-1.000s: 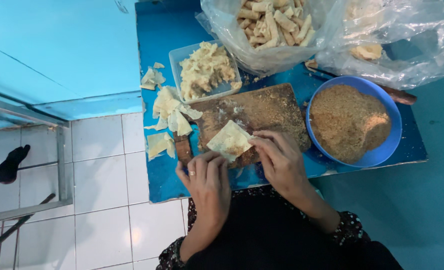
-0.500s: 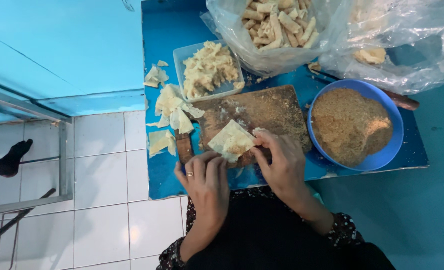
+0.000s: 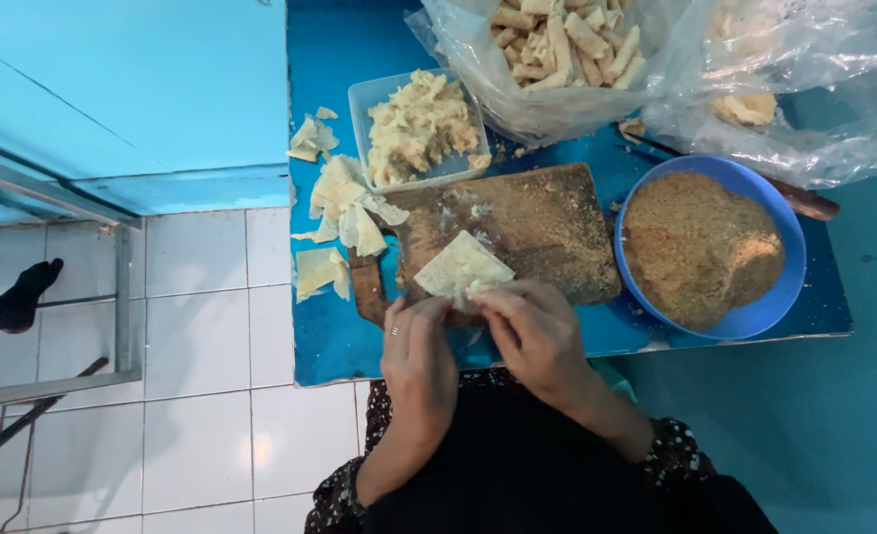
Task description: The person takes pieces of dough, presses and folds them by hand into flat shapes on a wooden board, dips them into a blue bowl of flour or breading, and places the coated pieces onto a growing pile beside the board. Scraps are set aside in a container as the person repeats the cycle.
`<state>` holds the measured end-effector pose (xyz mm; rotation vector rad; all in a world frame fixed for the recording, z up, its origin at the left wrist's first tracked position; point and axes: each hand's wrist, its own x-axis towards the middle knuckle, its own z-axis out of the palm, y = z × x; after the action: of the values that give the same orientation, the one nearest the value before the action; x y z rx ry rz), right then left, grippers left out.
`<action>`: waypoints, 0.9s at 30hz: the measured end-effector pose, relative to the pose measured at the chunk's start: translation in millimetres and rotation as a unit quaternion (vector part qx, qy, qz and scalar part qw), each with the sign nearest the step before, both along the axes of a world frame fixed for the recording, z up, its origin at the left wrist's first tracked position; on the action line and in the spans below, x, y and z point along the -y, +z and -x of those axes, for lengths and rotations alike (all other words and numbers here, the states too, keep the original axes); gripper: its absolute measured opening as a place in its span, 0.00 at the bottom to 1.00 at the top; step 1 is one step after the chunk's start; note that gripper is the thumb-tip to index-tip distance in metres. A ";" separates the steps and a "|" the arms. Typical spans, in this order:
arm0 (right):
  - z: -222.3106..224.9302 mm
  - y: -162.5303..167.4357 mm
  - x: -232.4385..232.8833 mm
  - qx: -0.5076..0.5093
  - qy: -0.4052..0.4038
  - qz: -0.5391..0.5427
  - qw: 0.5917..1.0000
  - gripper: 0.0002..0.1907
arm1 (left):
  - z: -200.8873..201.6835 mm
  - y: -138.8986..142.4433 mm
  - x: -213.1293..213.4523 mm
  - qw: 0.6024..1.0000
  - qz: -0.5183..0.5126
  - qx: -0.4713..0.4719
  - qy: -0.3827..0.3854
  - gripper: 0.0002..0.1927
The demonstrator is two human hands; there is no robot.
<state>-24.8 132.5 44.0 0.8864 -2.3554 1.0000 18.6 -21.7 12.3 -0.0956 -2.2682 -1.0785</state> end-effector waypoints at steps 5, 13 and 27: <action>-0.1 -12.4 4.6 -0.010 -0.003 -0.016 1.000 0.16 | 5.2 -13.0 -5.7 0.999 -0.031 -0.024 0.010 0.09; 9.6 13.4 -16.7 0.040 -0.109 -0.031 0.993 0.13 | 16.0 -7.2 -14.5 0.999 0.005 -0.037 0.004 0.09; 9.7 10.1 -15.2 0.070 -0.084 -0.047 0.993 0.10 | 15.0 2.0 -12.8 0.995 0.094 -0.013 -0.023 0.20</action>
<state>-34.5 147.7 54.1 0.6566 -2.5634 0.9174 3.6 -8.9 14.3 -0.2380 -2.3498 -0.8804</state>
